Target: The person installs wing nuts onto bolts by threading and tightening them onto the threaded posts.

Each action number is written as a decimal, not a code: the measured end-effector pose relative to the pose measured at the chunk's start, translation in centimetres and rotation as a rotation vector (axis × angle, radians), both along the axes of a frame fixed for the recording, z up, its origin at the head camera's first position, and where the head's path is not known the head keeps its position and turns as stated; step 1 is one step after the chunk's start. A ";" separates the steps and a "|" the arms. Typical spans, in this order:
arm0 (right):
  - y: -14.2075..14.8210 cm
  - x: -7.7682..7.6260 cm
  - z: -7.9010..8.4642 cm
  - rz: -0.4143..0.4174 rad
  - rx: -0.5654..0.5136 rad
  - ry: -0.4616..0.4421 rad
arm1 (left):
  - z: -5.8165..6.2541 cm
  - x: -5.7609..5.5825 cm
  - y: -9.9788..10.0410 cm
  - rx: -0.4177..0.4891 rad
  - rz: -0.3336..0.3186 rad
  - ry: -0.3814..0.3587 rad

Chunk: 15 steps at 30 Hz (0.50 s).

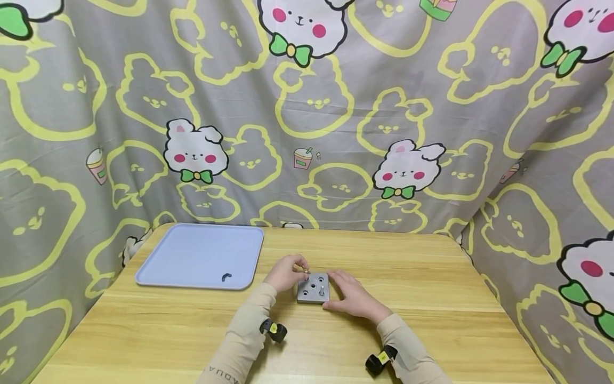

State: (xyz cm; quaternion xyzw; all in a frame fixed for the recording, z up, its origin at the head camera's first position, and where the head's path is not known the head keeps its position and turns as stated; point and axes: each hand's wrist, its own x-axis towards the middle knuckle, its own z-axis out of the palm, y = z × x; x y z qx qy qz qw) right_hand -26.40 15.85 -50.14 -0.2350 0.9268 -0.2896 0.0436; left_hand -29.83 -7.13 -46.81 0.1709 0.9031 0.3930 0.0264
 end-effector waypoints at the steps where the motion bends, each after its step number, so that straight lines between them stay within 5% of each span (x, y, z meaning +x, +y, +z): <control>1: 0.0 0.0 0.0 0.000 0.000 0.000 | 0.0 0.0 0.0 0.010 0.004 -0.008; 6: 0.1 0.0 0.0 0.004 0.001 0.007 | 0.4 0.3 0.0 0.018 0.054 -0.030; 15: 0.1 0.1 -0.1 0.007 -0.001 0.005 | 1.6 1.5 0.6 -0.099 0.138 -0.033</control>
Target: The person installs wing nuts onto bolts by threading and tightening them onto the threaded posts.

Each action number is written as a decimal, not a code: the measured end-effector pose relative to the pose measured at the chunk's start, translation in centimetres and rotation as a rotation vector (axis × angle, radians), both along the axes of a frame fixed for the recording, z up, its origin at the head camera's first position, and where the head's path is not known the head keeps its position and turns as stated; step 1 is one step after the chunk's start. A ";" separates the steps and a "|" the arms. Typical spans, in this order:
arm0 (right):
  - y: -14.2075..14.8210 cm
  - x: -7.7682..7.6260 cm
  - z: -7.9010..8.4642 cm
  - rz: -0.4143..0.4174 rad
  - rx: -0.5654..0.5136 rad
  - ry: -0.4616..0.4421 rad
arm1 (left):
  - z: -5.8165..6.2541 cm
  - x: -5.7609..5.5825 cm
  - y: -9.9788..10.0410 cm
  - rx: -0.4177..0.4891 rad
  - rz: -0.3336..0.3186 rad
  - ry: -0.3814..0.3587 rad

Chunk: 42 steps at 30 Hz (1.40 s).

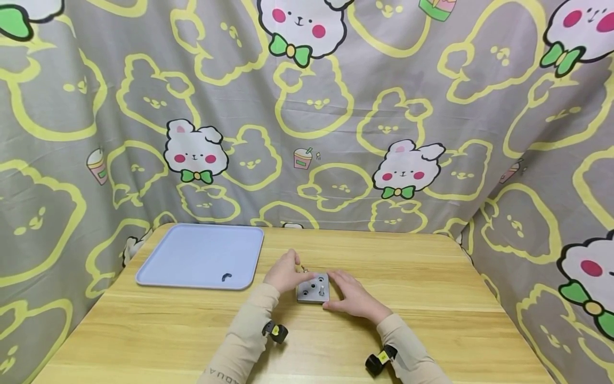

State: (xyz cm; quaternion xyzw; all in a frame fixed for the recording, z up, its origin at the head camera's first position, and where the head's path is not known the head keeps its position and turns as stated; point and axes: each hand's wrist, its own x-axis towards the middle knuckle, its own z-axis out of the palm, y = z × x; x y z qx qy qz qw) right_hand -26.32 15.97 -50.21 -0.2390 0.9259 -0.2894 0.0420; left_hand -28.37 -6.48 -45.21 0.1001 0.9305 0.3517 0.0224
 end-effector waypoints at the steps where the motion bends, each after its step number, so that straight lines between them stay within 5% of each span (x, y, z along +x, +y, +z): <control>1: 0.0 0.0 0.0 -0.001 0.001 0.000 | 0.1 0.1 0.1 -0.016 0.007 0.010; 27: -0.1 0.0 0.0 -0.006 -0.007 0.012 | -0.6 0.3 0.7 -0.107 0.053 0.071; 42: -0.1 0.1 0.1 -0.006 -0.006 0.005 | -0.9 -0.7 -0.4 -0.033 -0.108 0.074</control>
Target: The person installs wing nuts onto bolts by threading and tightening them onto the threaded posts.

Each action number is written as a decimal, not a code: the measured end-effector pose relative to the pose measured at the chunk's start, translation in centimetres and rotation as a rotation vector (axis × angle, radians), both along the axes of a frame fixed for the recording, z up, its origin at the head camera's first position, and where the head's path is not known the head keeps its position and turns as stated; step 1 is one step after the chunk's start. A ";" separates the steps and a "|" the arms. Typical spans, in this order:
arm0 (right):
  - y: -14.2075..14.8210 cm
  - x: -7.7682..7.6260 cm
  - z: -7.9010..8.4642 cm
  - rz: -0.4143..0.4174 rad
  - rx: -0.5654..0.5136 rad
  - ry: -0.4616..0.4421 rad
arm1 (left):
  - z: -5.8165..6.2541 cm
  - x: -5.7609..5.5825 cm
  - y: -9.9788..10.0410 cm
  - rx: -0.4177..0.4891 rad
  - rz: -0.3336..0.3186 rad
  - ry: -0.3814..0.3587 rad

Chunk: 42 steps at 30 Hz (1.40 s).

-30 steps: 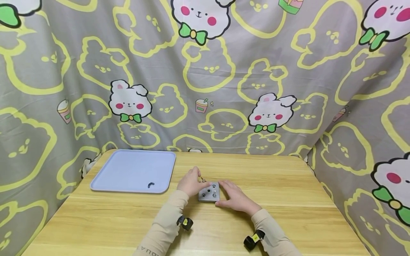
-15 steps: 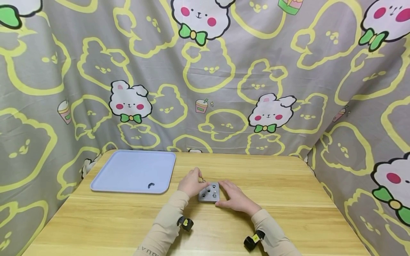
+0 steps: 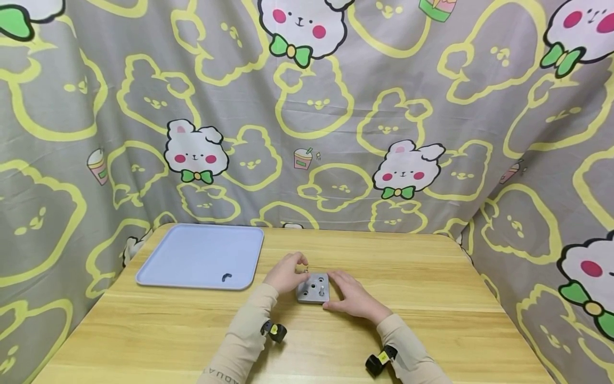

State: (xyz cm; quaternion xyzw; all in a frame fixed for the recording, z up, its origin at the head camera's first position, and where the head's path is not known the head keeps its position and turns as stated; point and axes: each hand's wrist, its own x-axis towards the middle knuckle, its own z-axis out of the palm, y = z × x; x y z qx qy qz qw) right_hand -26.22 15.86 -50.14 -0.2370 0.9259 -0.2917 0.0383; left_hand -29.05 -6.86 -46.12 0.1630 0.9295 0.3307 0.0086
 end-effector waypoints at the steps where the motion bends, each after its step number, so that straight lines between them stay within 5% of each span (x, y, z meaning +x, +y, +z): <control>1: 0.0 0.0 0.0 0.002 -0.001 0.003 | -0.1 -0.1 0.0 0.004 -0.007 0.000; 13: 0.0 -0.1 -0.3 -0.004 0.005 0.012 | -0.6 -0.7 -0.4 0.024 -0.036 -0.003; 34: 0.1 -0.3 -0.5 -0.006 0.006 0.008 | 0.2 -0.3 -0.6 -0.002 0.119 0.015; 42: 0.1 -0.4 -0.7 -0.007 0.013 0.009 | 1.2 0.1 -0.8 -0.012 0.056 -0.050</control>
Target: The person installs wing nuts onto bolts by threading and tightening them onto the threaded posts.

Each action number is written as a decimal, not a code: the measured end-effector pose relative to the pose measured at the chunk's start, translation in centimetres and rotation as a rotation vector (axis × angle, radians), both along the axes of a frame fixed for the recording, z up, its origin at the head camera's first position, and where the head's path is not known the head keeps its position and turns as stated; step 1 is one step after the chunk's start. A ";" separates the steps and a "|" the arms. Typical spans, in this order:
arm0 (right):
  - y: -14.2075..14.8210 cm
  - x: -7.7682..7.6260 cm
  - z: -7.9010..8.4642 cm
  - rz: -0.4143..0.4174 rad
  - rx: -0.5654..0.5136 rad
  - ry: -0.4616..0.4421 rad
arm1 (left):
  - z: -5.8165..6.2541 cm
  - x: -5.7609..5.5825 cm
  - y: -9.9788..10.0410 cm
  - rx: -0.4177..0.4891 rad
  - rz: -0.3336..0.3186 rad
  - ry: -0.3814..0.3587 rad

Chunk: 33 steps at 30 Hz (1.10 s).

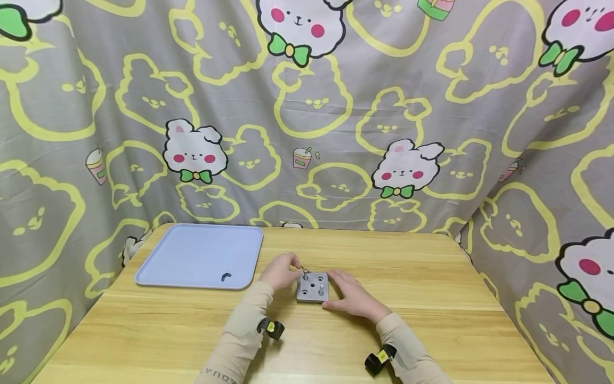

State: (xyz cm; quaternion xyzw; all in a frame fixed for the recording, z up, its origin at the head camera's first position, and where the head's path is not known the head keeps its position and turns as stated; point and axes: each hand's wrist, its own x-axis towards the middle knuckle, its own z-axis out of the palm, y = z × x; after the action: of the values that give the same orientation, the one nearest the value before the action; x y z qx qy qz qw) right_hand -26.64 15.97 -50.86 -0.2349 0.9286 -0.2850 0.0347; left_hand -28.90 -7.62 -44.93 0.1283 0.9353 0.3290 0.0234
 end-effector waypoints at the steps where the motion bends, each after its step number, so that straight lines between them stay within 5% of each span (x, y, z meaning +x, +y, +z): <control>1: 0.0 0.0 0.0 -0.001 0.000 -0.002 | 0.0 0.0 0.0 0.000 -0.009 -0.007; 18: 0.0 0.2 0.4 -0.008 -0.005 -0.025 | -0.3 0.1 0.3 0.024 -0.096 -0.021; 33: 0.0 0.2 0.4 -0.009 -0.003 -0.023 | -0.7 -0.2 0.4 0.043 -0.084 0.024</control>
State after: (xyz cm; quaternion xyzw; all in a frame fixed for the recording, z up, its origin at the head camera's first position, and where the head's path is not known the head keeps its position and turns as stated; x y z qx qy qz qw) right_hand -26.48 15.93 -50.42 -0.2277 0.9287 -0.2894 0.0439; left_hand -29.08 -7.24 -45.58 0.1716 0.9220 0.3463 0.0233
